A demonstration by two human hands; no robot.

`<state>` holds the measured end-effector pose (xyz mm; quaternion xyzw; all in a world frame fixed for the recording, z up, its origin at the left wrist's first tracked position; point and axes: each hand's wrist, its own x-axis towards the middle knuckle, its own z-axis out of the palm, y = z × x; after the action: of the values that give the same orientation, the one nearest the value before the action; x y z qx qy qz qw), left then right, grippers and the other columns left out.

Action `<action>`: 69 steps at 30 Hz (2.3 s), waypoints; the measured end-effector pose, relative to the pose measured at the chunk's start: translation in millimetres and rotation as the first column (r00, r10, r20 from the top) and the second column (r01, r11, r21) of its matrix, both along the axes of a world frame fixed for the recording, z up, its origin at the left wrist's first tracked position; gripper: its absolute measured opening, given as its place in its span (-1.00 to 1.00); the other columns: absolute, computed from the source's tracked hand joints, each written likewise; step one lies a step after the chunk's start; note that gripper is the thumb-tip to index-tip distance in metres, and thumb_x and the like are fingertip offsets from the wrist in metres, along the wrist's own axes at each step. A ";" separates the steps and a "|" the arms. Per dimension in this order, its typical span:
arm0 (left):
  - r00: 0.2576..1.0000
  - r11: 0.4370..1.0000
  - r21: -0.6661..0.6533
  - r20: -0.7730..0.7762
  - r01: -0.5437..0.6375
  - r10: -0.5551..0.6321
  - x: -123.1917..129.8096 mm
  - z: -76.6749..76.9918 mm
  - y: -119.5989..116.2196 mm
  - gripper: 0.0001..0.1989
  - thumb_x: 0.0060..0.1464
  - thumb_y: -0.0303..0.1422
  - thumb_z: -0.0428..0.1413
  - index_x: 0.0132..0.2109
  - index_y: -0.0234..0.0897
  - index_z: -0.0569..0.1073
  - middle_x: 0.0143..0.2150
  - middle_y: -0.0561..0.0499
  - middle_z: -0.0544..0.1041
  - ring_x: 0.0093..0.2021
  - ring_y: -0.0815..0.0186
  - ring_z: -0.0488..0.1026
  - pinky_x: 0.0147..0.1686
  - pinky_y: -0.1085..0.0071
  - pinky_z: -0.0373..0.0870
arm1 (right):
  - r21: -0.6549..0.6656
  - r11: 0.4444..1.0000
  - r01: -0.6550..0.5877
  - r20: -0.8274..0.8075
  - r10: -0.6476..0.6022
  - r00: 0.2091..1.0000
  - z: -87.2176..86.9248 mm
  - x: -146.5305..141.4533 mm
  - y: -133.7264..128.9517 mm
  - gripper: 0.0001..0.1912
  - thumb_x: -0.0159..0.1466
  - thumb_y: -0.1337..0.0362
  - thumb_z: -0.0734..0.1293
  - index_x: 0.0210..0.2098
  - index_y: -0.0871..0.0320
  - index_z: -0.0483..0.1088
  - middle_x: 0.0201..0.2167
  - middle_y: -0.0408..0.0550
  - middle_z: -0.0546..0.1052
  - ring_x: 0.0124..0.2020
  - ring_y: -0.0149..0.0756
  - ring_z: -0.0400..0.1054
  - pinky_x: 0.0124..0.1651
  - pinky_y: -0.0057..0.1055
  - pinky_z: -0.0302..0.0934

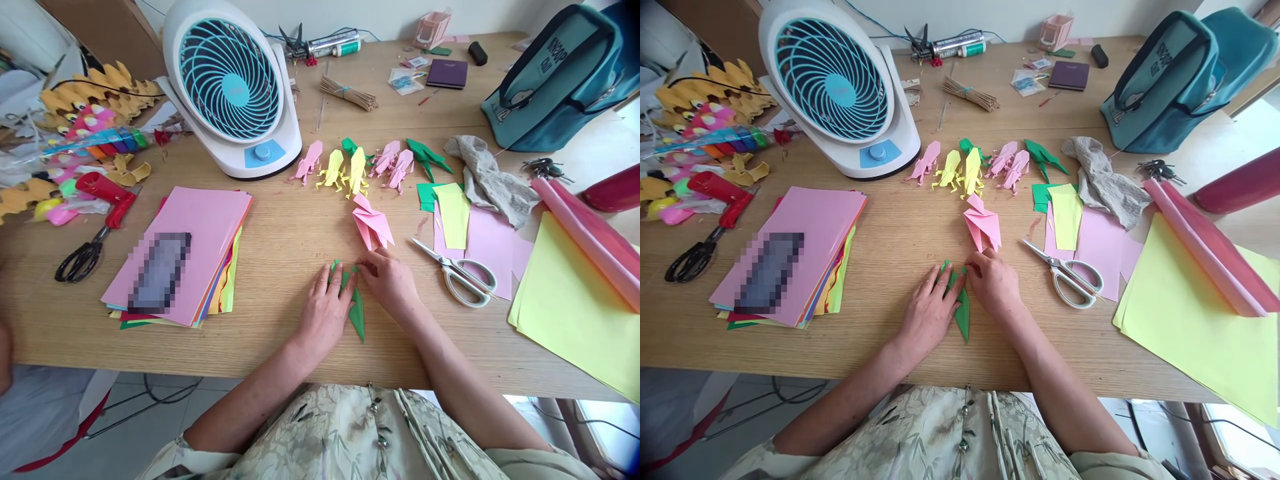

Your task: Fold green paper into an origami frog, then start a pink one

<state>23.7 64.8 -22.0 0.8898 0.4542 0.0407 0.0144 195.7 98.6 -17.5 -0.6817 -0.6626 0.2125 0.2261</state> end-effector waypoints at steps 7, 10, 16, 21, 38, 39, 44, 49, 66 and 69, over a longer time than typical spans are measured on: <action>1.000 1.000 -0.008 -0.030 -0.009 0.009 0.7 3.5 -0.9 -0.51 0.33 -0.30 -0.02 0.35 -0.25 0.25 0.39 -0.28 0.23 0.38 -0.15 0.17 0.25 -0.01 0.28 | -0.022 0.998 -0.055 -0.126 0.052 0.991 -0.7 10.0 -1.4 -0.81 0.20 0.42 0.28 -0.28 0.14 0.53 -0.35 -0.07 0.54 -0.38 -0.32 0.38 -0.29 -0.42 0.17; 1.000 0.999 -0.030 -0.026 -0.019 0.018 1.9 6.6 0.0 -0.50 0.32 -0.29 -0.02 0.36 -0.25 0.25 0.39 -0.26 0.23 0.38 -0.12 0.17 0.26 0.02 0.28 | 0.014 0.998 -0.058 -0.091 0.059 0.994 -1.6 8.6 -4.2 -0.80 0.24 0.39 0.27 -0.28 0.14 0.55 -0.33 -0.04 0.53 -0.36 -0.31 0.40 -0.28 -0.41 0.19; 0.998 0.994 -0.092 -0.033 -0.059 0.056 7.5 16.4 4.8 -0.48 0.30 -0.30 0.01 0.36 -0.28 0.25 0.36 -0.22 0.29 0.34 -0.06 0.22 0.22 0.06 0.34 | 0.116 0.985 -0.130 -0.030 0.135 0.990 -4.2 12.4 -12.1 -0.75 0.32 0.34 0.22 -0.21 0.15 0.57 -0.32 0.00 0.50 -0.38 -0.30 0.38 -0.29 -0.39 0.20; 0.998 0.992 -0.109 -0.036 -0.058 0.055 7.8 19.2 6.3 -0.48 0.29 -0.31 0.01 0.36 -0.25 0.25 0.37 -0.17 0.28 0.33 -0.04 0.21 0.20 0.06 0.37 | 0.117 0.990 -0.079 -0.174 0.099 0.980 -5.9 22.4 -17.3 -0.77 0.33 0.32 0.25 -0.12 0.15 0.52 -0.29 -0.04 0.51 -0.38 -0.34 0.41 -0.30 -0.42 0.24; 0.992 0.988 -0.112 -0.081 -0.102 0.093 14.0 22.0 6.3 -0.40 0.22 -0.34 0.06 0.38 -0.20 0.20 0.34 -0.18 0.28 0.30 -0.03 0.20 0.14 0.10 0.36 | 0.108 0.984 -0.143 -0.075 0.152 0.986 -6.3 18.8 -14.3 -0.81 0.34 0.30 0.27 -0.23 0.13 0.55 -0.29 -0.05 0.48 -0.39 -0.35 0.35 -0.32 -0.41 0.17; 0.992 0.988 -0.113 -0.084 -0.105 0.096 14.8 22.4 6.5 -0.39 0.21 -0.34 0.07 0.38 -0.20 0.19 0.33 -0.19 0.28 0.29 -0.03 0.21 0.14 0.10 0.35 | 0.109 0.983 -0.148 -0.079 0.157 0.984 -6.9 19.2 -14.2 -0.81 0.34 0.30 0.27 -0.23 0.13 0.55 -0.29 -0.04 0.48 -0.39 -0.34 0.35 -0.32 -0.41 0.17; 0.989 0.987 -0.109 -0.105 -0.116 0.105 19.3 24.3 6.8 -0.36 0.20 -0.32 0.08 0.40 -0.21 0.16 0.32 -0.19 0.29 0.27 -0.03 0.22 0.17 0.09 0.32 | 0.130 0.976 -0.173 -0.102 0.187 0.977 -7.4 21.1 -14.7 -0.80 0.36 0.30 0.26 -0.22 0.13 0.55 -0.28 -0.03 0.48 -0.35 -0.33 0.39 -0.27 -0.41 0.21; 0.990 0.989 -0.088 -0.085 -0.122 0.114 18.0 18.6 4.5 -0.40 0.24 -0.34 0.04 0.39 -0.19 0.17 0.33 -0.16 0.30 0.29 -0.05 0.22 0.16 0.08 0.34 | 0.105 0.951 -0.291 0.062 0.286 0.956 -0.3 21.5 -26.7 -0.72 0.41 0.30 0.18 -0.08 0.11 0.52 -0.24 0.02 0.46 -0.28 -0.27 0.38 -0.26 -0.39 0.21; 0.981 0.987 -0.159 0.183 -0.031 0.060 3.3 1.1 -0.5 -0.25 0.32 -0.03 -0.10 0.47 -0.30 -0.13 0.50 -0.29 -0.05 0.49 -0.06 -0.12 0.36 -0.17 -0.08 | 0.133 0.965 -0.227 0.086 0.217 0.972 -7.8 22.2 -43.7 -0.61 0.41 0.24 0.17 0.19 0.16 0.34 -0.27 -0.01 0.44 -0.27 -0.22 0.38 -0.18 -0.32 0.23; 0.950 0.984 -0.176 0.305 -0.020 0.074 -9.2 3.7 0.3 -0.29 0.37 -0.12 -0.17 0.48 -0.30 -0.26 0.49 -0.28 -0.03 0.50 0.07 -0.14 0.39 -0.12 -0.13 | 0.182 0.971 -0.156 -0.060 0.170 0.984 -10.0 25.4 -43.9 -0.62 0.40 0.25 0.18 0.16 0.17 0.35 -0.31 -0.06 0.44 -0.35 -0.27 0.35 -0.22 -0.34 0.24</action>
<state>14.4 65.1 -18.3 0.8568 0.4692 0.1410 0.1609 221.1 54.7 -27.5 -0.5939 -0.7236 0.1962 0.2919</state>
